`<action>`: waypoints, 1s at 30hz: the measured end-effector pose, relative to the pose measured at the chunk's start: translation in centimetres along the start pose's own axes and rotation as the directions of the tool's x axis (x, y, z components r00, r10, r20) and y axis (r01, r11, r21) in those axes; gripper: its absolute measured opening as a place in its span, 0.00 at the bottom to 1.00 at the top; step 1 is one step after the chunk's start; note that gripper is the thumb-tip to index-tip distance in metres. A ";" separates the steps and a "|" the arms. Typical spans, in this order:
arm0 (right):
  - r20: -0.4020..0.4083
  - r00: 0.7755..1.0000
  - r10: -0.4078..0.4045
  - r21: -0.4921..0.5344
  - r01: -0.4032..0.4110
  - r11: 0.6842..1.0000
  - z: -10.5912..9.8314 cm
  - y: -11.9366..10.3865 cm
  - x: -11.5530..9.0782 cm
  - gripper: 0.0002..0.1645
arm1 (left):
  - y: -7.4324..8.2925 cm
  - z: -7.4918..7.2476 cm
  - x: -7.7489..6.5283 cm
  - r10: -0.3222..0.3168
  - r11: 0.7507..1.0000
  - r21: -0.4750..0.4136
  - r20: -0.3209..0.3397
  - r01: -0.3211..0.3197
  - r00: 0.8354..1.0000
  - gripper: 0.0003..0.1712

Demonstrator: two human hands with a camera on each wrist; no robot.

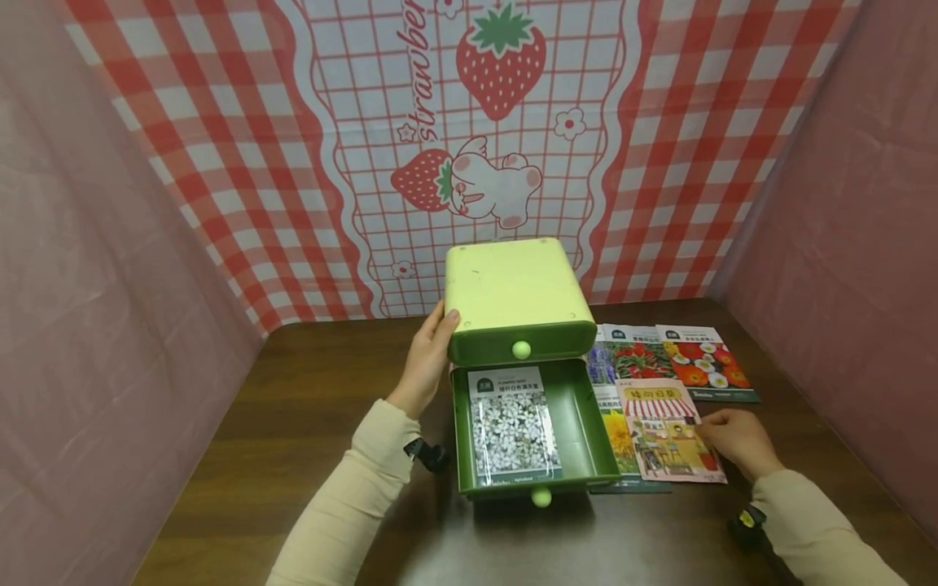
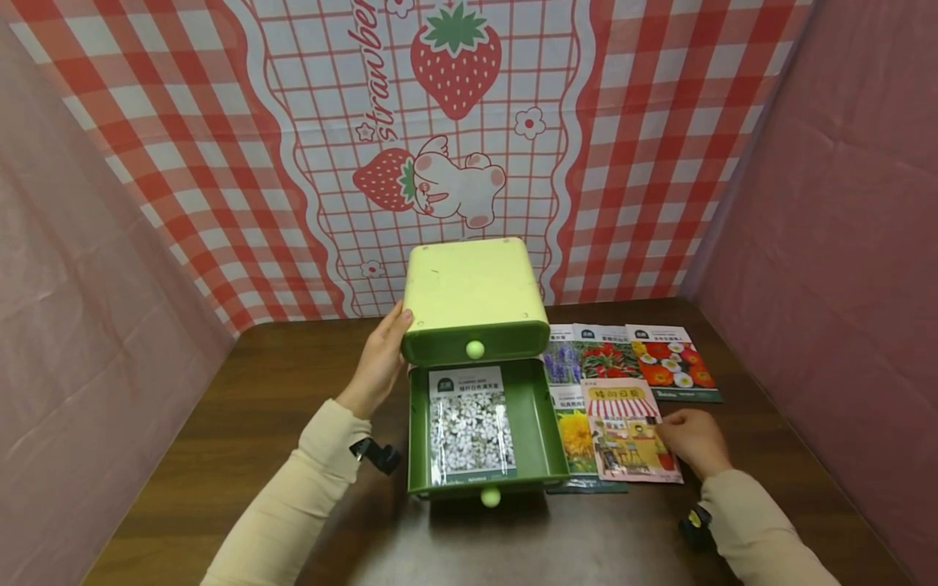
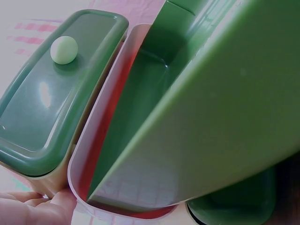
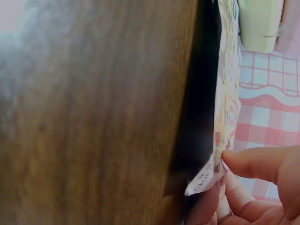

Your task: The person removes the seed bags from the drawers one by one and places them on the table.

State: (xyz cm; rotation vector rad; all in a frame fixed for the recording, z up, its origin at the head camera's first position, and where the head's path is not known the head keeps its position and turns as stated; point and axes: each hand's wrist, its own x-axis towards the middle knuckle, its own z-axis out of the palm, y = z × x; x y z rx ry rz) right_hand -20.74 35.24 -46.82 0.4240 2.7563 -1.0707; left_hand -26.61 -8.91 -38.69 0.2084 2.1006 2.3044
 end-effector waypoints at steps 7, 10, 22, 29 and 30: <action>0.005 1.000 -0.001 -0.026 0.001 1.000 0.0 -0.1 0.0 0.25 | 0.1 0.1 0.0 0.002 1.000 0.005 -0.013 -0.001 1.000 0.41; -0.001 1.000 -0.006 -0.041 0.006 0.999 0.1 -0.1 0.1 0.24 | 0.1 0.1 0.0 0.003 1.000 0.005 -0.018 -0.003 1.000 0.40; -0.029 0.998 -0.056 -0.102 0.053 0.993 -0.6 -0.3 0.5 0.24 | 0.0 0.0 0.0 0.006 1.000 0.018 -0.014 -0.005 1.000 0.41; -0.087 0.980 -0.181 -0.105 0.172 0.980 -1.4 -2.5 -0.4 0.25 | 0.0 0.0 0.1 0.001 1.000 0.010 -0.010 -0.001 1.000 0.41; -0.092 0.974 -0.209 -0.110 0.198 0.974 -1.4 -3.0 -0.7 0.25 | 0.0 0.0 0.1 0.000 1.000 0.010 -0.009 0.000 1.000 0.41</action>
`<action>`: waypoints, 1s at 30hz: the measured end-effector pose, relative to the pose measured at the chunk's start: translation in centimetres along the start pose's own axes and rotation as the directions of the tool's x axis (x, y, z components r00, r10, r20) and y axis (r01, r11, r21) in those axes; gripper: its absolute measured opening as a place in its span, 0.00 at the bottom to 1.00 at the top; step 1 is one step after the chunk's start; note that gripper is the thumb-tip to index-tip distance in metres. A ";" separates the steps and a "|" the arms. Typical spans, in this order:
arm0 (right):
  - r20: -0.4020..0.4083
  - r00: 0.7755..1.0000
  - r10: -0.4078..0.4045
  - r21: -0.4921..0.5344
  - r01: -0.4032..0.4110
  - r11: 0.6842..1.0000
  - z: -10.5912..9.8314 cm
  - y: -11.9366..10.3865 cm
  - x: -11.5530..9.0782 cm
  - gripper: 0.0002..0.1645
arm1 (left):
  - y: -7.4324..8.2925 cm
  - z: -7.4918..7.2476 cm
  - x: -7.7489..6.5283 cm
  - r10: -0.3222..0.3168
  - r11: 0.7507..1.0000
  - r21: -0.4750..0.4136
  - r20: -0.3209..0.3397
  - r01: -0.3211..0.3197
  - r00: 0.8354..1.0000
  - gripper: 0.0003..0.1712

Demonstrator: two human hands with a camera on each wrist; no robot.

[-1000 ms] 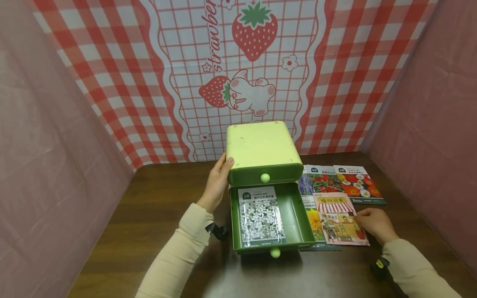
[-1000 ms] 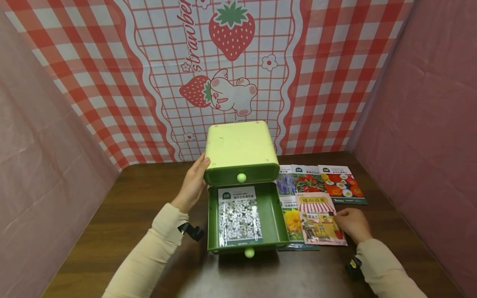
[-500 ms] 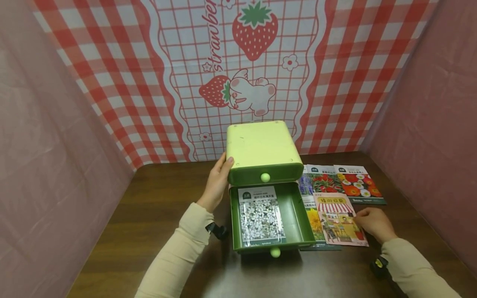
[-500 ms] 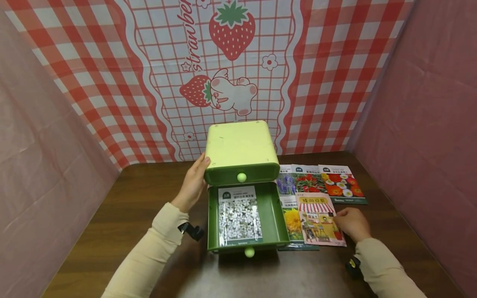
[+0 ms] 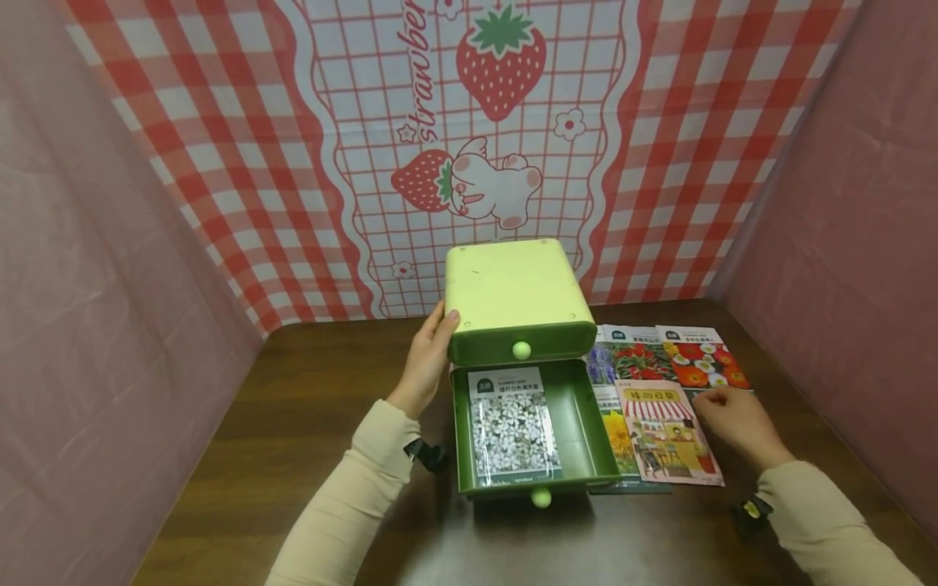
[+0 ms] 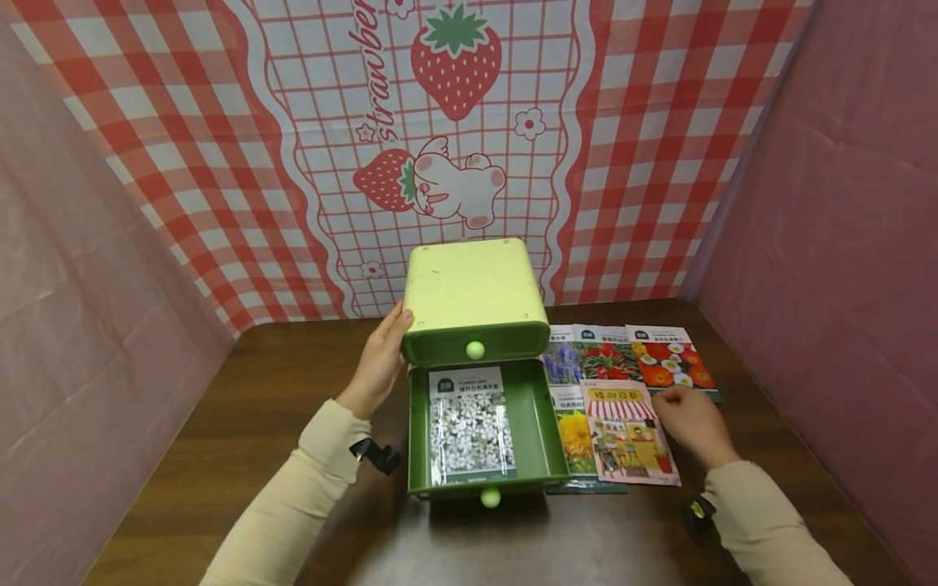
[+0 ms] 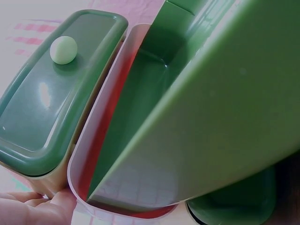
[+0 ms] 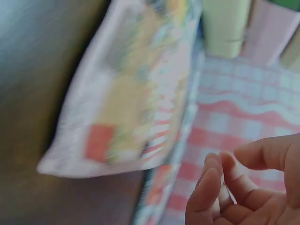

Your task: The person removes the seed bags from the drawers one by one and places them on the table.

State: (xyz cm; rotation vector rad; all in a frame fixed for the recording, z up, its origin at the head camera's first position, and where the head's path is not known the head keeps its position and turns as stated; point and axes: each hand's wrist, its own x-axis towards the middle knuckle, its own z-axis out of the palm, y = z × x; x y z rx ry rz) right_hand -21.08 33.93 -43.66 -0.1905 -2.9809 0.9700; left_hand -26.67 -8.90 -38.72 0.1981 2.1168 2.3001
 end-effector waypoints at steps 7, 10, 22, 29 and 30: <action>-0.021 0.985 -0.169 0.037 0.170 0.985 -0.5 -5.1 -1.2 0.25 | 0.0 0.0 -0.1 -0.001 1.000 0.001 -0.007 0.001 1.000 0.42; -0.009 0.974 -0.227 0.085 0.227 0.970 -0.2 -7.7 -2.0 0.24 | 0.0 -0.1 -0.1 0.001 1.000 -0.005 -0.007 -0.001 1.000 0.41; 0.052 0.899 -0.436 0.145 0.425 0.894 3.6 -14.6 -4.0 0.21 | -0.1 -0.2 0.1 -0.008 1.000 0.001 0.009 0.008 1.000 0.43; 0.160 0.857 -0.489 0.075 0.484 0.872 6.1 -16.2 -3.7 0.31 | -0.1 -0.1 0.0 -0.003 1.000 0.017 -0.002 0.003 1.000 0.43; 0.182 0.853 -0.490 0.052 0.489 0.871 6.3 -16.4 -3.7 0.33 | -0.1 -0.1 0.0 -0.004 1.000 0.020 -0.004 0.004 1.000 0.43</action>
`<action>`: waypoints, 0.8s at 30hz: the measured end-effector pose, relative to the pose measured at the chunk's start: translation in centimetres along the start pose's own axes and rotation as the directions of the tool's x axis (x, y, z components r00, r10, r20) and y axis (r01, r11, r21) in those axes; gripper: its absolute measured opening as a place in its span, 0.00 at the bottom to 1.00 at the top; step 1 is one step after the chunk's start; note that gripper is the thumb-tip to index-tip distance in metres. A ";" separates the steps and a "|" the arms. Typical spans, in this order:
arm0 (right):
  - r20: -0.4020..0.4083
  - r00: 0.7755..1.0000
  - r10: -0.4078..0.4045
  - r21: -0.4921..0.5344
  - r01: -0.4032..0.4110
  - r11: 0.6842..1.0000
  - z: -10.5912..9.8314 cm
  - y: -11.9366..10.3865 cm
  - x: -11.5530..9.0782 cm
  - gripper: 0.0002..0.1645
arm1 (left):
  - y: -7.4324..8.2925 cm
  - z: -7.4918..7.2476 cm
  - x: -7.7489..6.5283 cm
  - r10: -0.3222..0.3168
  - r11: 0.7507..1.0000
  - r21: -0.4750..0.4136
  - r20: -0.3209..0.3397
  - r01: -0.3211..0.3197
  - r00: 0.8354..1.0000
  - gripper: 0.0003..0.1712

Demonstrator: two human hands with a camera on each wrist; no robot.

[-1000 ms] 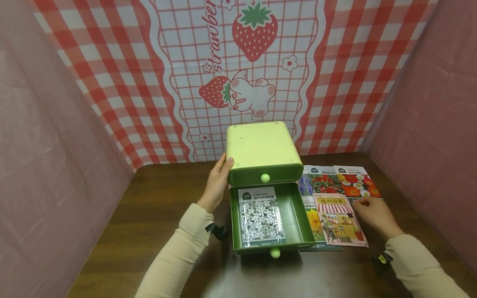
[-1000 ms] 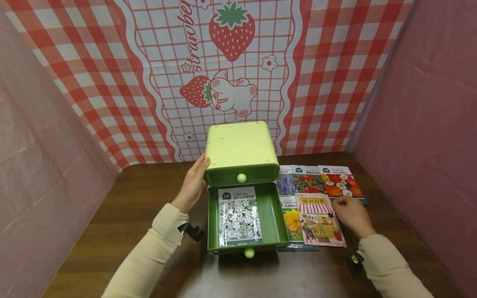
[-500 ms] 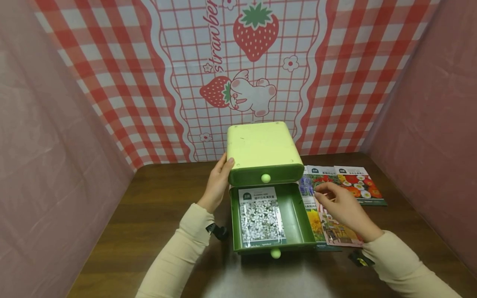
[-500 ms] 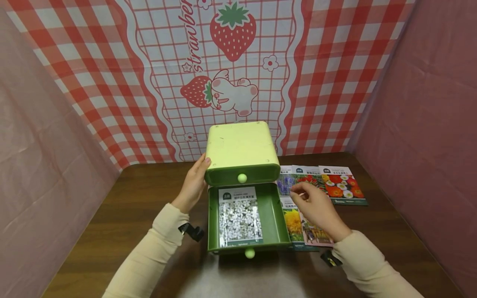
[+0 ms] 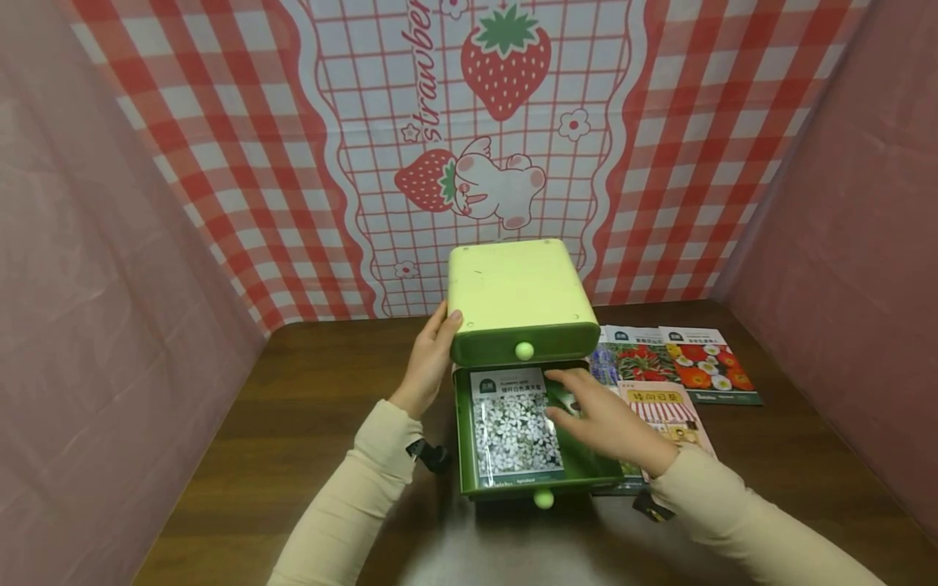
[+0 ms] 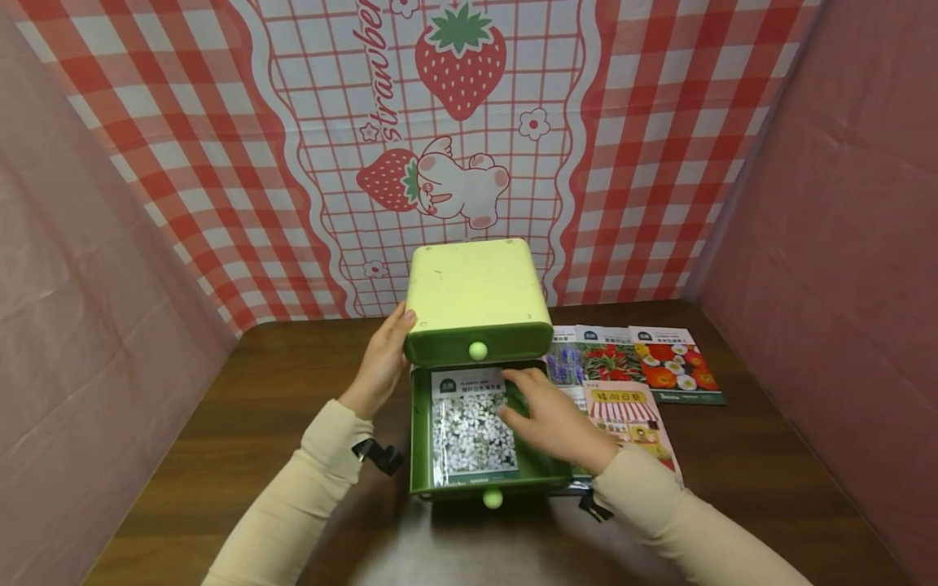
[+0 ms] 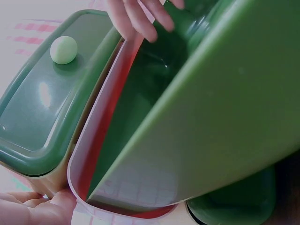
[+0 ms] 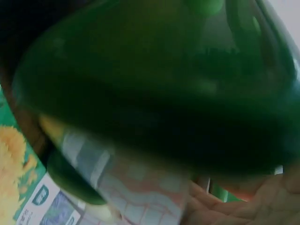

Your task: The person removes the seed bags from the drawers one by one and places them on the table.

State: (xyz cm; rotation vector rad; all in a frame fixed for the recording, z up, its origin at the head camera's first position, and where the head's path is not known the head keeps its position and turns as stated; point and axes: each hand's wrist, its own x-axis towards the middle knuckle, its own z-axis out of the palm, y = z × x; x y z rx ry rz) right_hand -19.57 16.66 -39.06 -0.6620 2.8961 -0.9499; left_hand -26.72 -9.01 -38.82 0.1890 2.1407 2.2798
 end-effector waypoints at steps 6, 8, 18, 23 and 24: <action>0.108 0.994 0.021 -0.084 -0.012 0.996 1.1 -0.3 0.8 0.41 | 0.0 0.0 0.0 0.001 1.000 0.015 -0.005 -0.001 1.000 0.43; 0.131 0.991 0.027 -0.099 -0.014 0.995 1.4 -0.3 1.1 0.43 | 0.0 0.0 -0.1 0.000 1.000 0.020 -0.004 0.000 1.000 0.43; 0.157 0.987 0.017 -0.177 0.011 0.984 2.7 -0.1 1.4 0.46 | 0.0 0.0 0.0 0.003 1.000 0.029 -0.009 -0.003 1.000 0.43; 0.142 0.990 -0.007 -0.117 0.024 0.993 3.2 0.1 1.8 0.44 | 0.0 0.1 -0.1 0.005 1.000 0.020 -0.009 -0.005 1.000 0.41; 0.140 0.990 -0.007 -0.105 0.022 0.994 3.2 0.2 1.8 0.43 | 0.0 0.1 0.0 0.006 1.000 0.018 -0.009 -0.006 1.000 0.41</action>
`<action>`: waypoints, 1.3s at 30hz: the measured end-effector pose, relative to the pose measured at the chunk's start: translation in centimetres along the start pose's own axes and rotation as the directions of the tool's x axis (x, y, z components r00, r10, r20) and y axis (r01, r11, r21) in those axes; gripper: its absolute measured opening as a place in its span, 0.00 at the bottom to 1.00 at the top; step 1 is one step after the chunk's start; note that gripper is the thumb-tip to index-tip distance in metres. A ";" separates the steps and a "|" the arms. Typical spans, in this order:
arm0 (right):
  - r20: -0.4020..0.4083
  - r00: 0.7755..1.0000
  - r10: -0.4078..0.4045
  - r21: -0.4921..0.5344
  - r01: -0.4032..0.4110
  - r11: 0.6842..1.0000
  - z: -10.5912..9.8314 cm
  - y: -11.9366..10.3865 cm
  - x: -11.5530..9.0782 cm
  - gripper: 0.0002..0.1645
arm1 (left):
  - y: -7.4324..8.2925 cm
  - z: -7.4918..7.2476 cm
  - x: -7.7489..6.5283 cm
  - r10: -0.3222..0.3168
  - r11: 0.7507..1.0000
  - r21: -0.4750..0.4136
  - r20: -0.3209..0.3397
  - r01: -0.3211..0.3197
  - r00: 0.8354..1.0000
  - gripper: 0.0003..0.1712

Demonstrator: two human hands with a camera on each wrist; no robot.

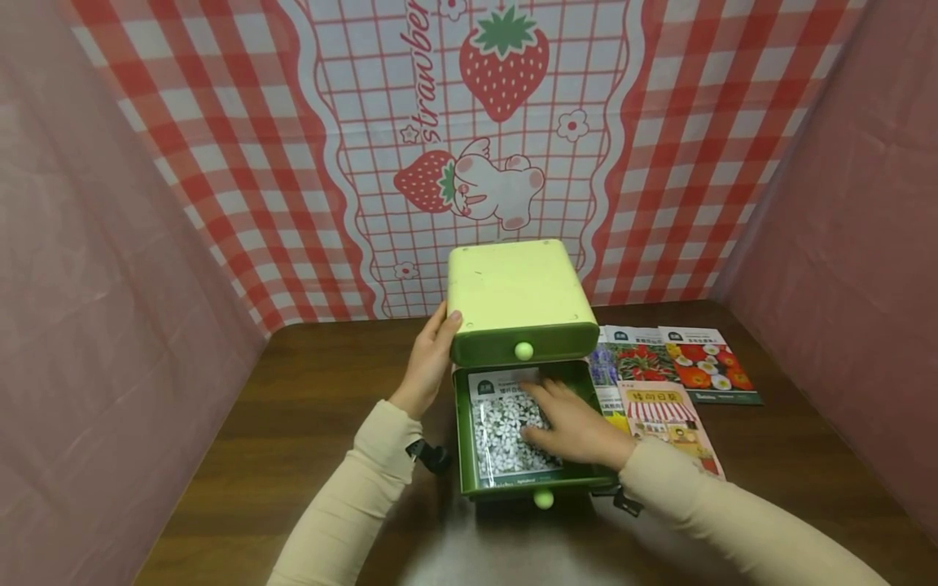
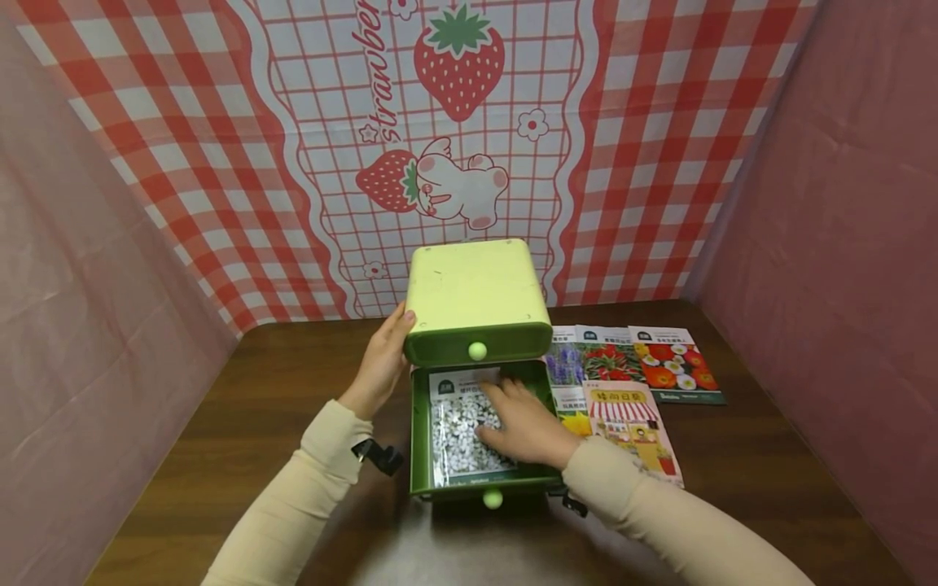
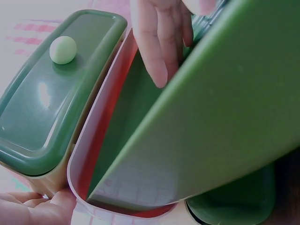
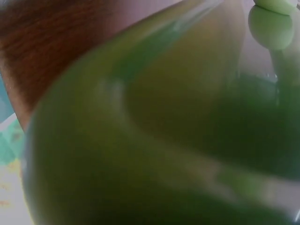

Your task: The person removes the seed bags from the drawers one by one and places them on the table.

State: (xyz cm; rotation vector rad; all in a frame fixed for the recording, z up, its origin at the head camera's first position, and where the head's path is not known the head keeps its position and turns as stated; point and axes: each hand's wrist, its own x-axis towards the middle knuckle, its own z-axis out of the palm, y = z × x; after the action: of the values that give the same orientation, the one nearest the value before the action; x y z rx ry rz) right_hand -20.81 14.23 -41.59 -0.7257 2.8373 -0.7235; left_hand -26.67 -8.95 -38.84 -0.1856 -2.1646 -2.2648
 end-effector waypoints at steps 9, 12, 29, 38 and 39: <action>-0.097 0.995 0.002 0.090 0.006 0.996 -0.3 -0.1 0.4 0.35 | 0.0 0.0 0.0 0.000 1.000 0.000 0.000 0.000 1.000 0.42; -0.102 0.995 0.016 0.120 -0.004 0.993 -0.3 -0.1 0.5 0.33 | 0.0 0.0 0.0 0.003 1.000 -0.004 0.003 -0.003 1.000 0.42; -0.059 0.985 0.161 0.436 -0.120 0.892 -0.7 0.2 1.7 0.25 | 0.0 -0.1 0.1 0.000 1.000 -0.028 0.012 0.000 1.000 0.40; 0.003 0.976 0.217 0.644 -0.168 0.746 -0.9 0.5 2.2 0.28 | 0.0 0.0 0.1 -0.003 0.999 -0.037 0.003 0.003 1.000 0.39; 0.011 0.976 0.218 0.667 -0.170 0.725 -1.0 0.5 2.2 0.29 | 0.0 0.0 0.1 -0.001 0.999 -0.035 0.003 0.001 1.000 0.39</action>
State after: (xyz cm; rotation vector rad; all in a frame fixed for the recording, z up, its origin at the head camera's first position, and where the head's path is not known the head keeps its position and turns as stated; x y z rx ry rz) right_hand -23.16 13.94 -40.95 -0.2731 2.3550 -1.6148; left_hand -26.76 -8.97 -38.88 -0.1874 -2.1284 -2.3054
